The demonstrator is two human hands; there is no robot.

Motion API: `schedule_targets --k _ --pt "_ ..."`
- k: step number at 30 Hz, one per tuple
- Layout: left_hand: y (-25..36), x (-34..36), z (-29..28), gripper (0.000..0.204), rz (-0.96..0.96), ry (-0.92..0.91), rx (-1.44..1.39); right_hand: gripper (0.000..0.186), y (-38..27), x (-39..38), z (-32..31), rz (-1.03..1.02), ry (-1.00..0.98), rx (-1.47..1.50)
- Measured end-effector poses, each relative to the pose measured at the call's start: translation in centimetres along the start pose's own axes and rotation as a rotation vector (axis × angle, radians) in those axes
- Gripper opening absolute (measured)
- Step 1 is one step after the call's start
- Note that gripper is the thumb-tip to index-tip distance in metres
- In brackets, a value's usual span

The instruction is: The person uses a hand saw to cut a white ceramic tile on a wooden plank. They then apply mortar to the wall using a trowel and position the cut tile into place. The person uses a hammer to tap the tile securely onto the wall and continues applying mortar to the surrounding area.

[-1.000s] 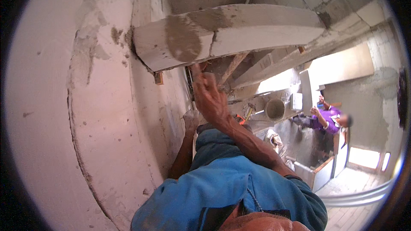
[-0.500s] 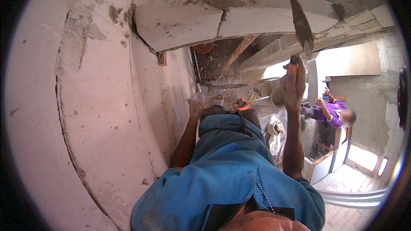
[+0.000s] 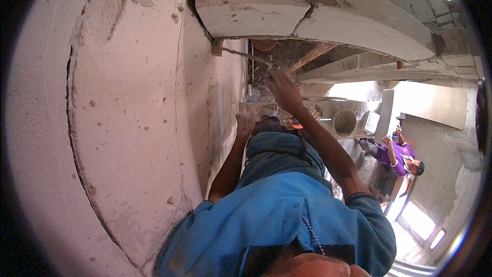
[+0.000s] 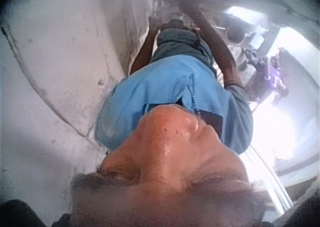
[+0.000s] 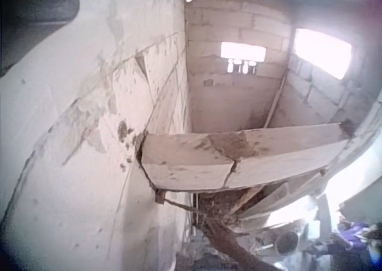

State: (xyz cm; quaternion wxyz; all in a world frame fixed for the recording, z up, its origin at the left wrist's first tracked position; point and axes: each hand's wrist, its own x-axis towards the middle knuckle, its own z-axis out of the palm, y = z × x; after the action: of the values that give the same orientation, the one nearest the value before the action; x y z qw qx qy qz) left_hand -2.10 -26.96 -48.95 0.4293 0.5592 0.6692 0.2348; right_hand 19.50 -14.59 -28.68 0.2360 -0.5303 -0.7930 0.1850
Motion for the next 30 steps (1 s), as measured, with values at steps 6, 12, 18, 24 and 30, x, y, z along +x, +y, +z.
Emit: schedule_targets --k 6,12,18,24,30 --pt "1.2 -3.5 -2.5 0.045 -0.219 0.033 0.163 0.037 5.3 3.0 2.6 -0.201 -0.08 -0.44" --pt "2.7 -4.6 -5.5 0.039 -0.057 -0.063 0.457 0.034 9.8 -0.4 -3.0 0.058 0.137 0.037" --pt "3.9 -4.4 -5.8 0.037 -0.27 0.033 0.177 0.036 12.2 -1.8 -6.8 0.12 0.225 -0.078" --pt "4.6 -4.9 -5.6 0.064 -0.284 -0.073 0.145 0.033 13.4 -2.5 -12.7 -0.031 0.242 -0.396" --pt "2.9 -4.9 -4.7 0.071 -0.145 -0.112 0.12 0.035 10.8 -2.7 -18.0 -0.043 0.294 -0.237"
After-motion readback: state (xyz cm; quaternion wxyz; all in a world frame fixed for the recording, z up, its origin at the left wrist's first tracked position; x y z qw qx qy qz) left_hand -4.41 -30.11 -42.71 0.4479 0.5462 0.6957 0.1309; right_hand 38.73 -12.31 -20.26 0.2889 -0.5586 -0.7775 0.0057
